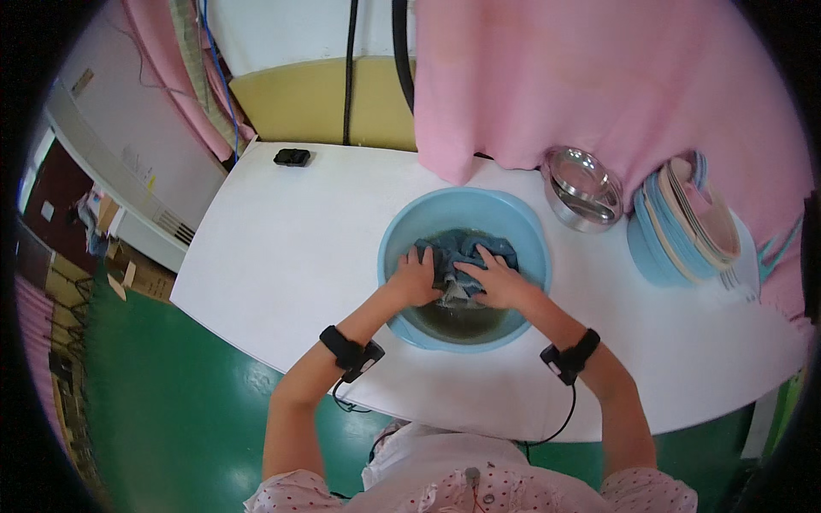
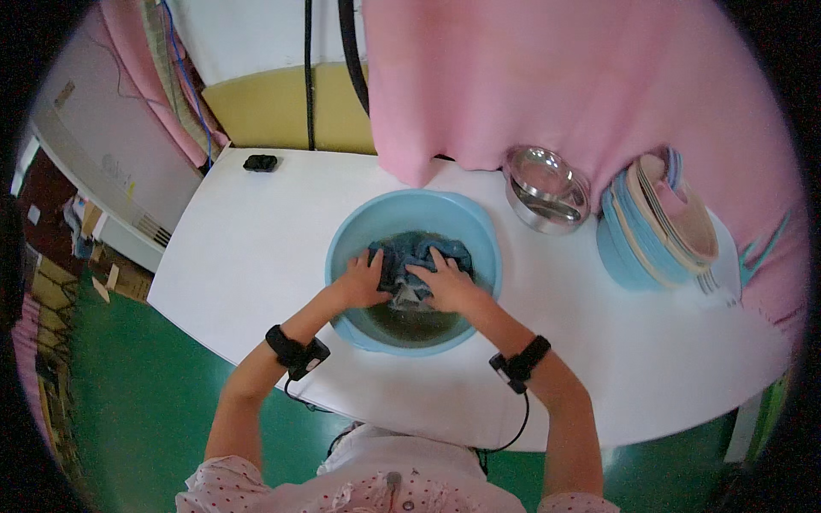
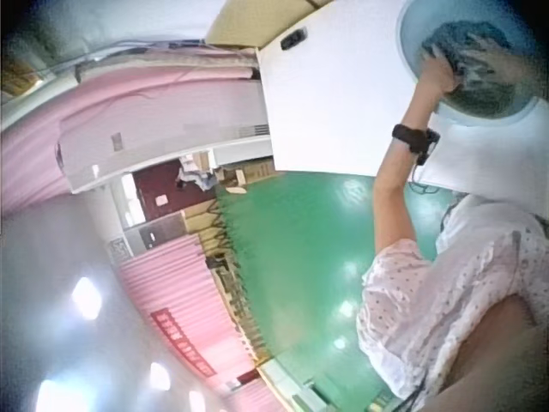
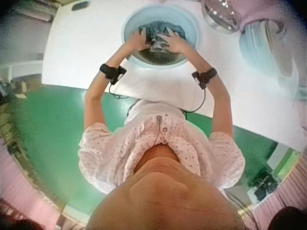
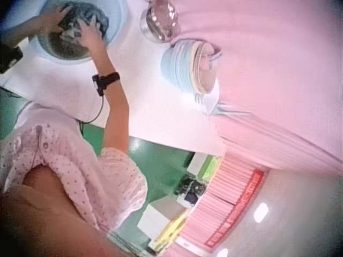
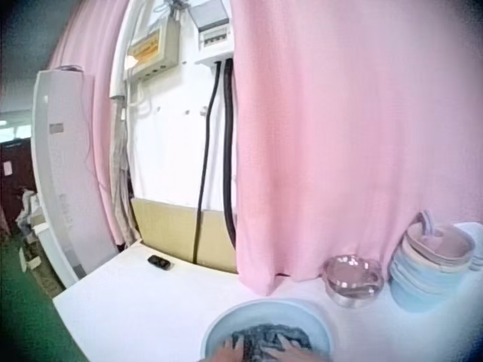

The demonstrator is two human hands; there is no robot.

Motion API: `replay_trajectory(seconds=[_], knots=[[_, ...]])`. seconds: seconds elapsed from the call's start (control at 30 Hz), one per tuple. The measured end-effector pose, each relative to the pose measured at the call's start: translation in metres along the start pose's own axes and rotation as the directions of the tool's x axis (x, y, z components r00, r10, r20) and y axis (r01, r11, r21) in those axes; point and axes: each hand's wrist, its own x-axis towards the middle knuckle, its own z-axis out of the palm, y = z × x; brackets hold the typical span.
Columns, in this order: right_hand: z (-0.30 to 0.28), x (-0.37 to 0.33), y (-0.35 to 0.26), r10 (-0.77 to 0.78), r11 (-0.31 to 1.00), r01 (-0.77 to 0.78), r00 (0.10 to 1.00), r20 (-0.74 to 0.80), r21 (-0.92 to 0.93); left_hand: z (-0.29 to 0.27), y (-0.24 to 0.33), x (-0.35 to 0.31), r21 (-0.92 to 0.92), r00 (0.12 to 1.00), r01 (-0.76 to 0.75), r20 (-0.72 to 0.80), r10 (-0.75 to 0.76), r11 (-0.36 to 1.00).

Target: The person wrings out a cloth in a bowl of water, spreads it on a table, and wipes the table surface before moving to a sink to wipe a faucet.

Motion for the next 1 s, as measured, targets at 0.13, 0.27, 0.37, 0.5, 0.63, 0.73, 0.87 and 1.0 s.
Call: replay_trajectory(seconds=[0.13, 0.27, 0.37, 0.5, 0.63, 0.73, 0.87, 1.0], knots=[[-0.029, -0.006, 0.009, 0.017, 0.999, -0.019, 0.998, -0.068, -0.036, -0.01, 0.009, 0.008, 0.095, 0.994, -0.019, -0.102, 0.029, 0.995], [-0.029, 0.001, -0.013, 0.087, 0.995, -0.088, 0.996, 0.036, 0.04, -0.002, -0.003, 0.0, 0.159, 0.989, -0.031, -0.135, 0.053, 0.987], [-0.02, 0.014, -0.002, 0.161, 0.985, -0.163, 0.986, 0.043, 0.055, -0.005, 0.005, 0.012, 0.149, 0.995, -0.042, -0.081, 0.055, 0.988], [-0.019, 0.016, 0.007, 0.062, 0.997, -0.069, 0.974, 0.218, 0.024, -0.014, 0.01, 0.016, 0.08, 0.975, -0.194, 0.13, 0.182, 0.978], [-0.04, 0.0, -0.01, -0.18, 0.958, 0.121, 0.959, -0.218, -0.259, -0.021, 0.016, 0.002, 0.177, 0.869, -0.32, -0.336, 0.363, 0.931], [-0.037, 0.003, -0.002, -0.12, 0.986, 0.12, 0.993, -0.007, 0.119, -0.025, 0.018, 0.003, -0.082, 0.884, -0.356, -0.352, 0.307, 0.931], [-0.027, 0.015, 0.008, -0.086, 0.881, 0.121, 0.992, -0.097, 0.457, -0.018, 0.012, 0.014, -0.173, 0.812, -0.442, -0.495, 0.31, 0.88], [-0.027, 0.008, 0.001, 0.072, 0.978, 0.011, 0.92, -0.385, 0.208, -0.014, 0.013, 0.007, -0.195, 0.86, -0.414, -0.404, 0.311, 0.889]])
